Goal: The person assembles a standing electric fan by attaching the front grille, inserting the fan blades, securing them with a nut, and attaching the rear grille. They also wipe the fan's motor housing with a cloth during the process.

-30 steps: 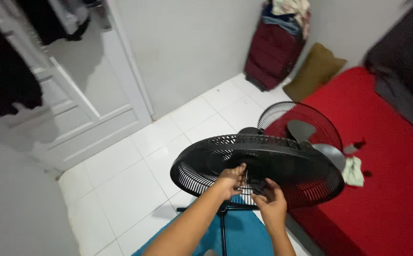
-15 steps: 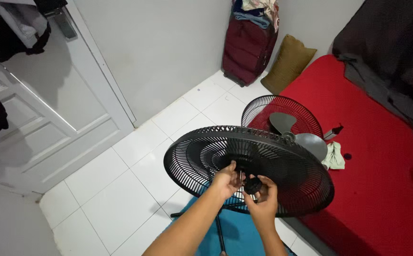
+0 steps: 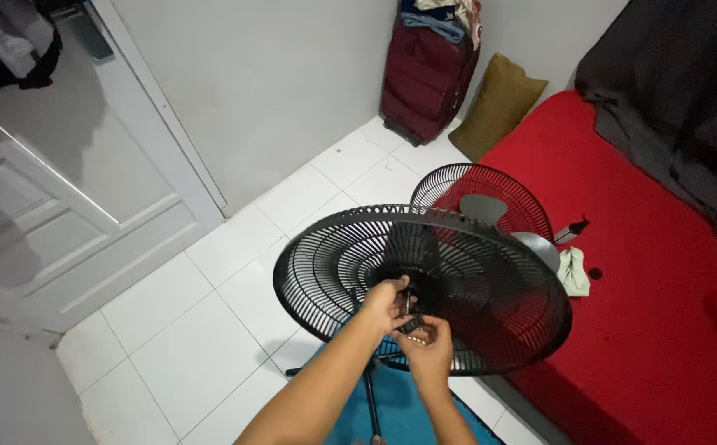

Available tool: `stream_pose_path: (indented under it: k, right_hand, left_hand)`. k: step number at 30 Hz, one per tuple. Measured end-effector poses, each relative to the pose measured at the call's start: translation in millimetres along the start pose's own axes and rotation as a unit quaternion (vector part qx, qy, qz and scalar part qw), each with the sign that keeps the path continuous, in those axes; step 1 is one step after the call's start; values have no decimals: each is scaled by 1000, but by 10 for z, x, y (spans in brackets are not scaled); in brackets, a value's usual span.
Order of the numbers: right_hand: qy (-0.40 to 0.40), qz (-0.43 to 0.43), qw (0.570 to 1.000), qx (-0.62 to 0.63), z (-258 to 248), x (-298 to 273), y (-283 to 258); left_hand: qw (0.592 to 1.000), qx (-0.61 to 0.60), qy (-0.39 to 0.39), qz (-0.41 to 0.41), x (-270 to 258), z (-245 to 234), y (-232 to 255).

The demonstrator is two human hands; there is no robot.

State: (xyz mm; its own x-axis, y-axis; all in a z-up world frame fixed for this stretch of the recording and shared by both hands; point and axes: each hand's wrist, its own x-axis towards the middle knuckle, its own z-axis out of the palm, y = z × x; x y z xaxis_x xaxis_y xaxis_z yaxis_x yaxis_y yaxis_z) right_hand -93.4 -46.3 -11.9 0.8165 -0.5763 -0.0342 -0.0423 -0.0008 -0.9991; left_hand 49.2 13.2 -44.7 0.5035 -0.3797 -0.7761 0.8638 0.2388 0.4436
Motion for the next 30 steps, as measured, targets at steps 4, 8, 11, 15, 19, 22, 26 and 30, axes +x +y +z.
stream_pose_path:
  k: [4, 8, 11, 15, 19, 22, 26, 30]
  right_hand:
    - [27, 73, 997, -5, 90, -48, -28]
    - [69, 79, 994, 40, 134, -30, -145]
    - [79, 104, 990, 52, 222, 21, -254]
    - [115, 190, 972, 71, 397, 261, -368]
    - [99, 179, 959, 195, 410, 439, -355]
    - [152, 174, 948, 217, 448, 561, -319]
    - [189, 181, 948, 183, 501, 610, -305]
    - [198, 211, 945, 154, 503, 606, -363]
  left_hand:
    - [999, 24, 2, 31, 36, -47, 2]
    - [998, 7, -16, 55, 35, -31, 33]
    - [998, 36, 0, 54, -134, -11, 77]
    - [997, 78, 23, -9, -391, 53, 202]
    - [986, 153, 40, -46, -532, 94, 272]
    - [992, 123, 13, -19, -570, 127, 252]
    - [995, 91, 32, -33, -567, 152, 224]
    - [1000, -1, -22, -7, -546, 186, 211]
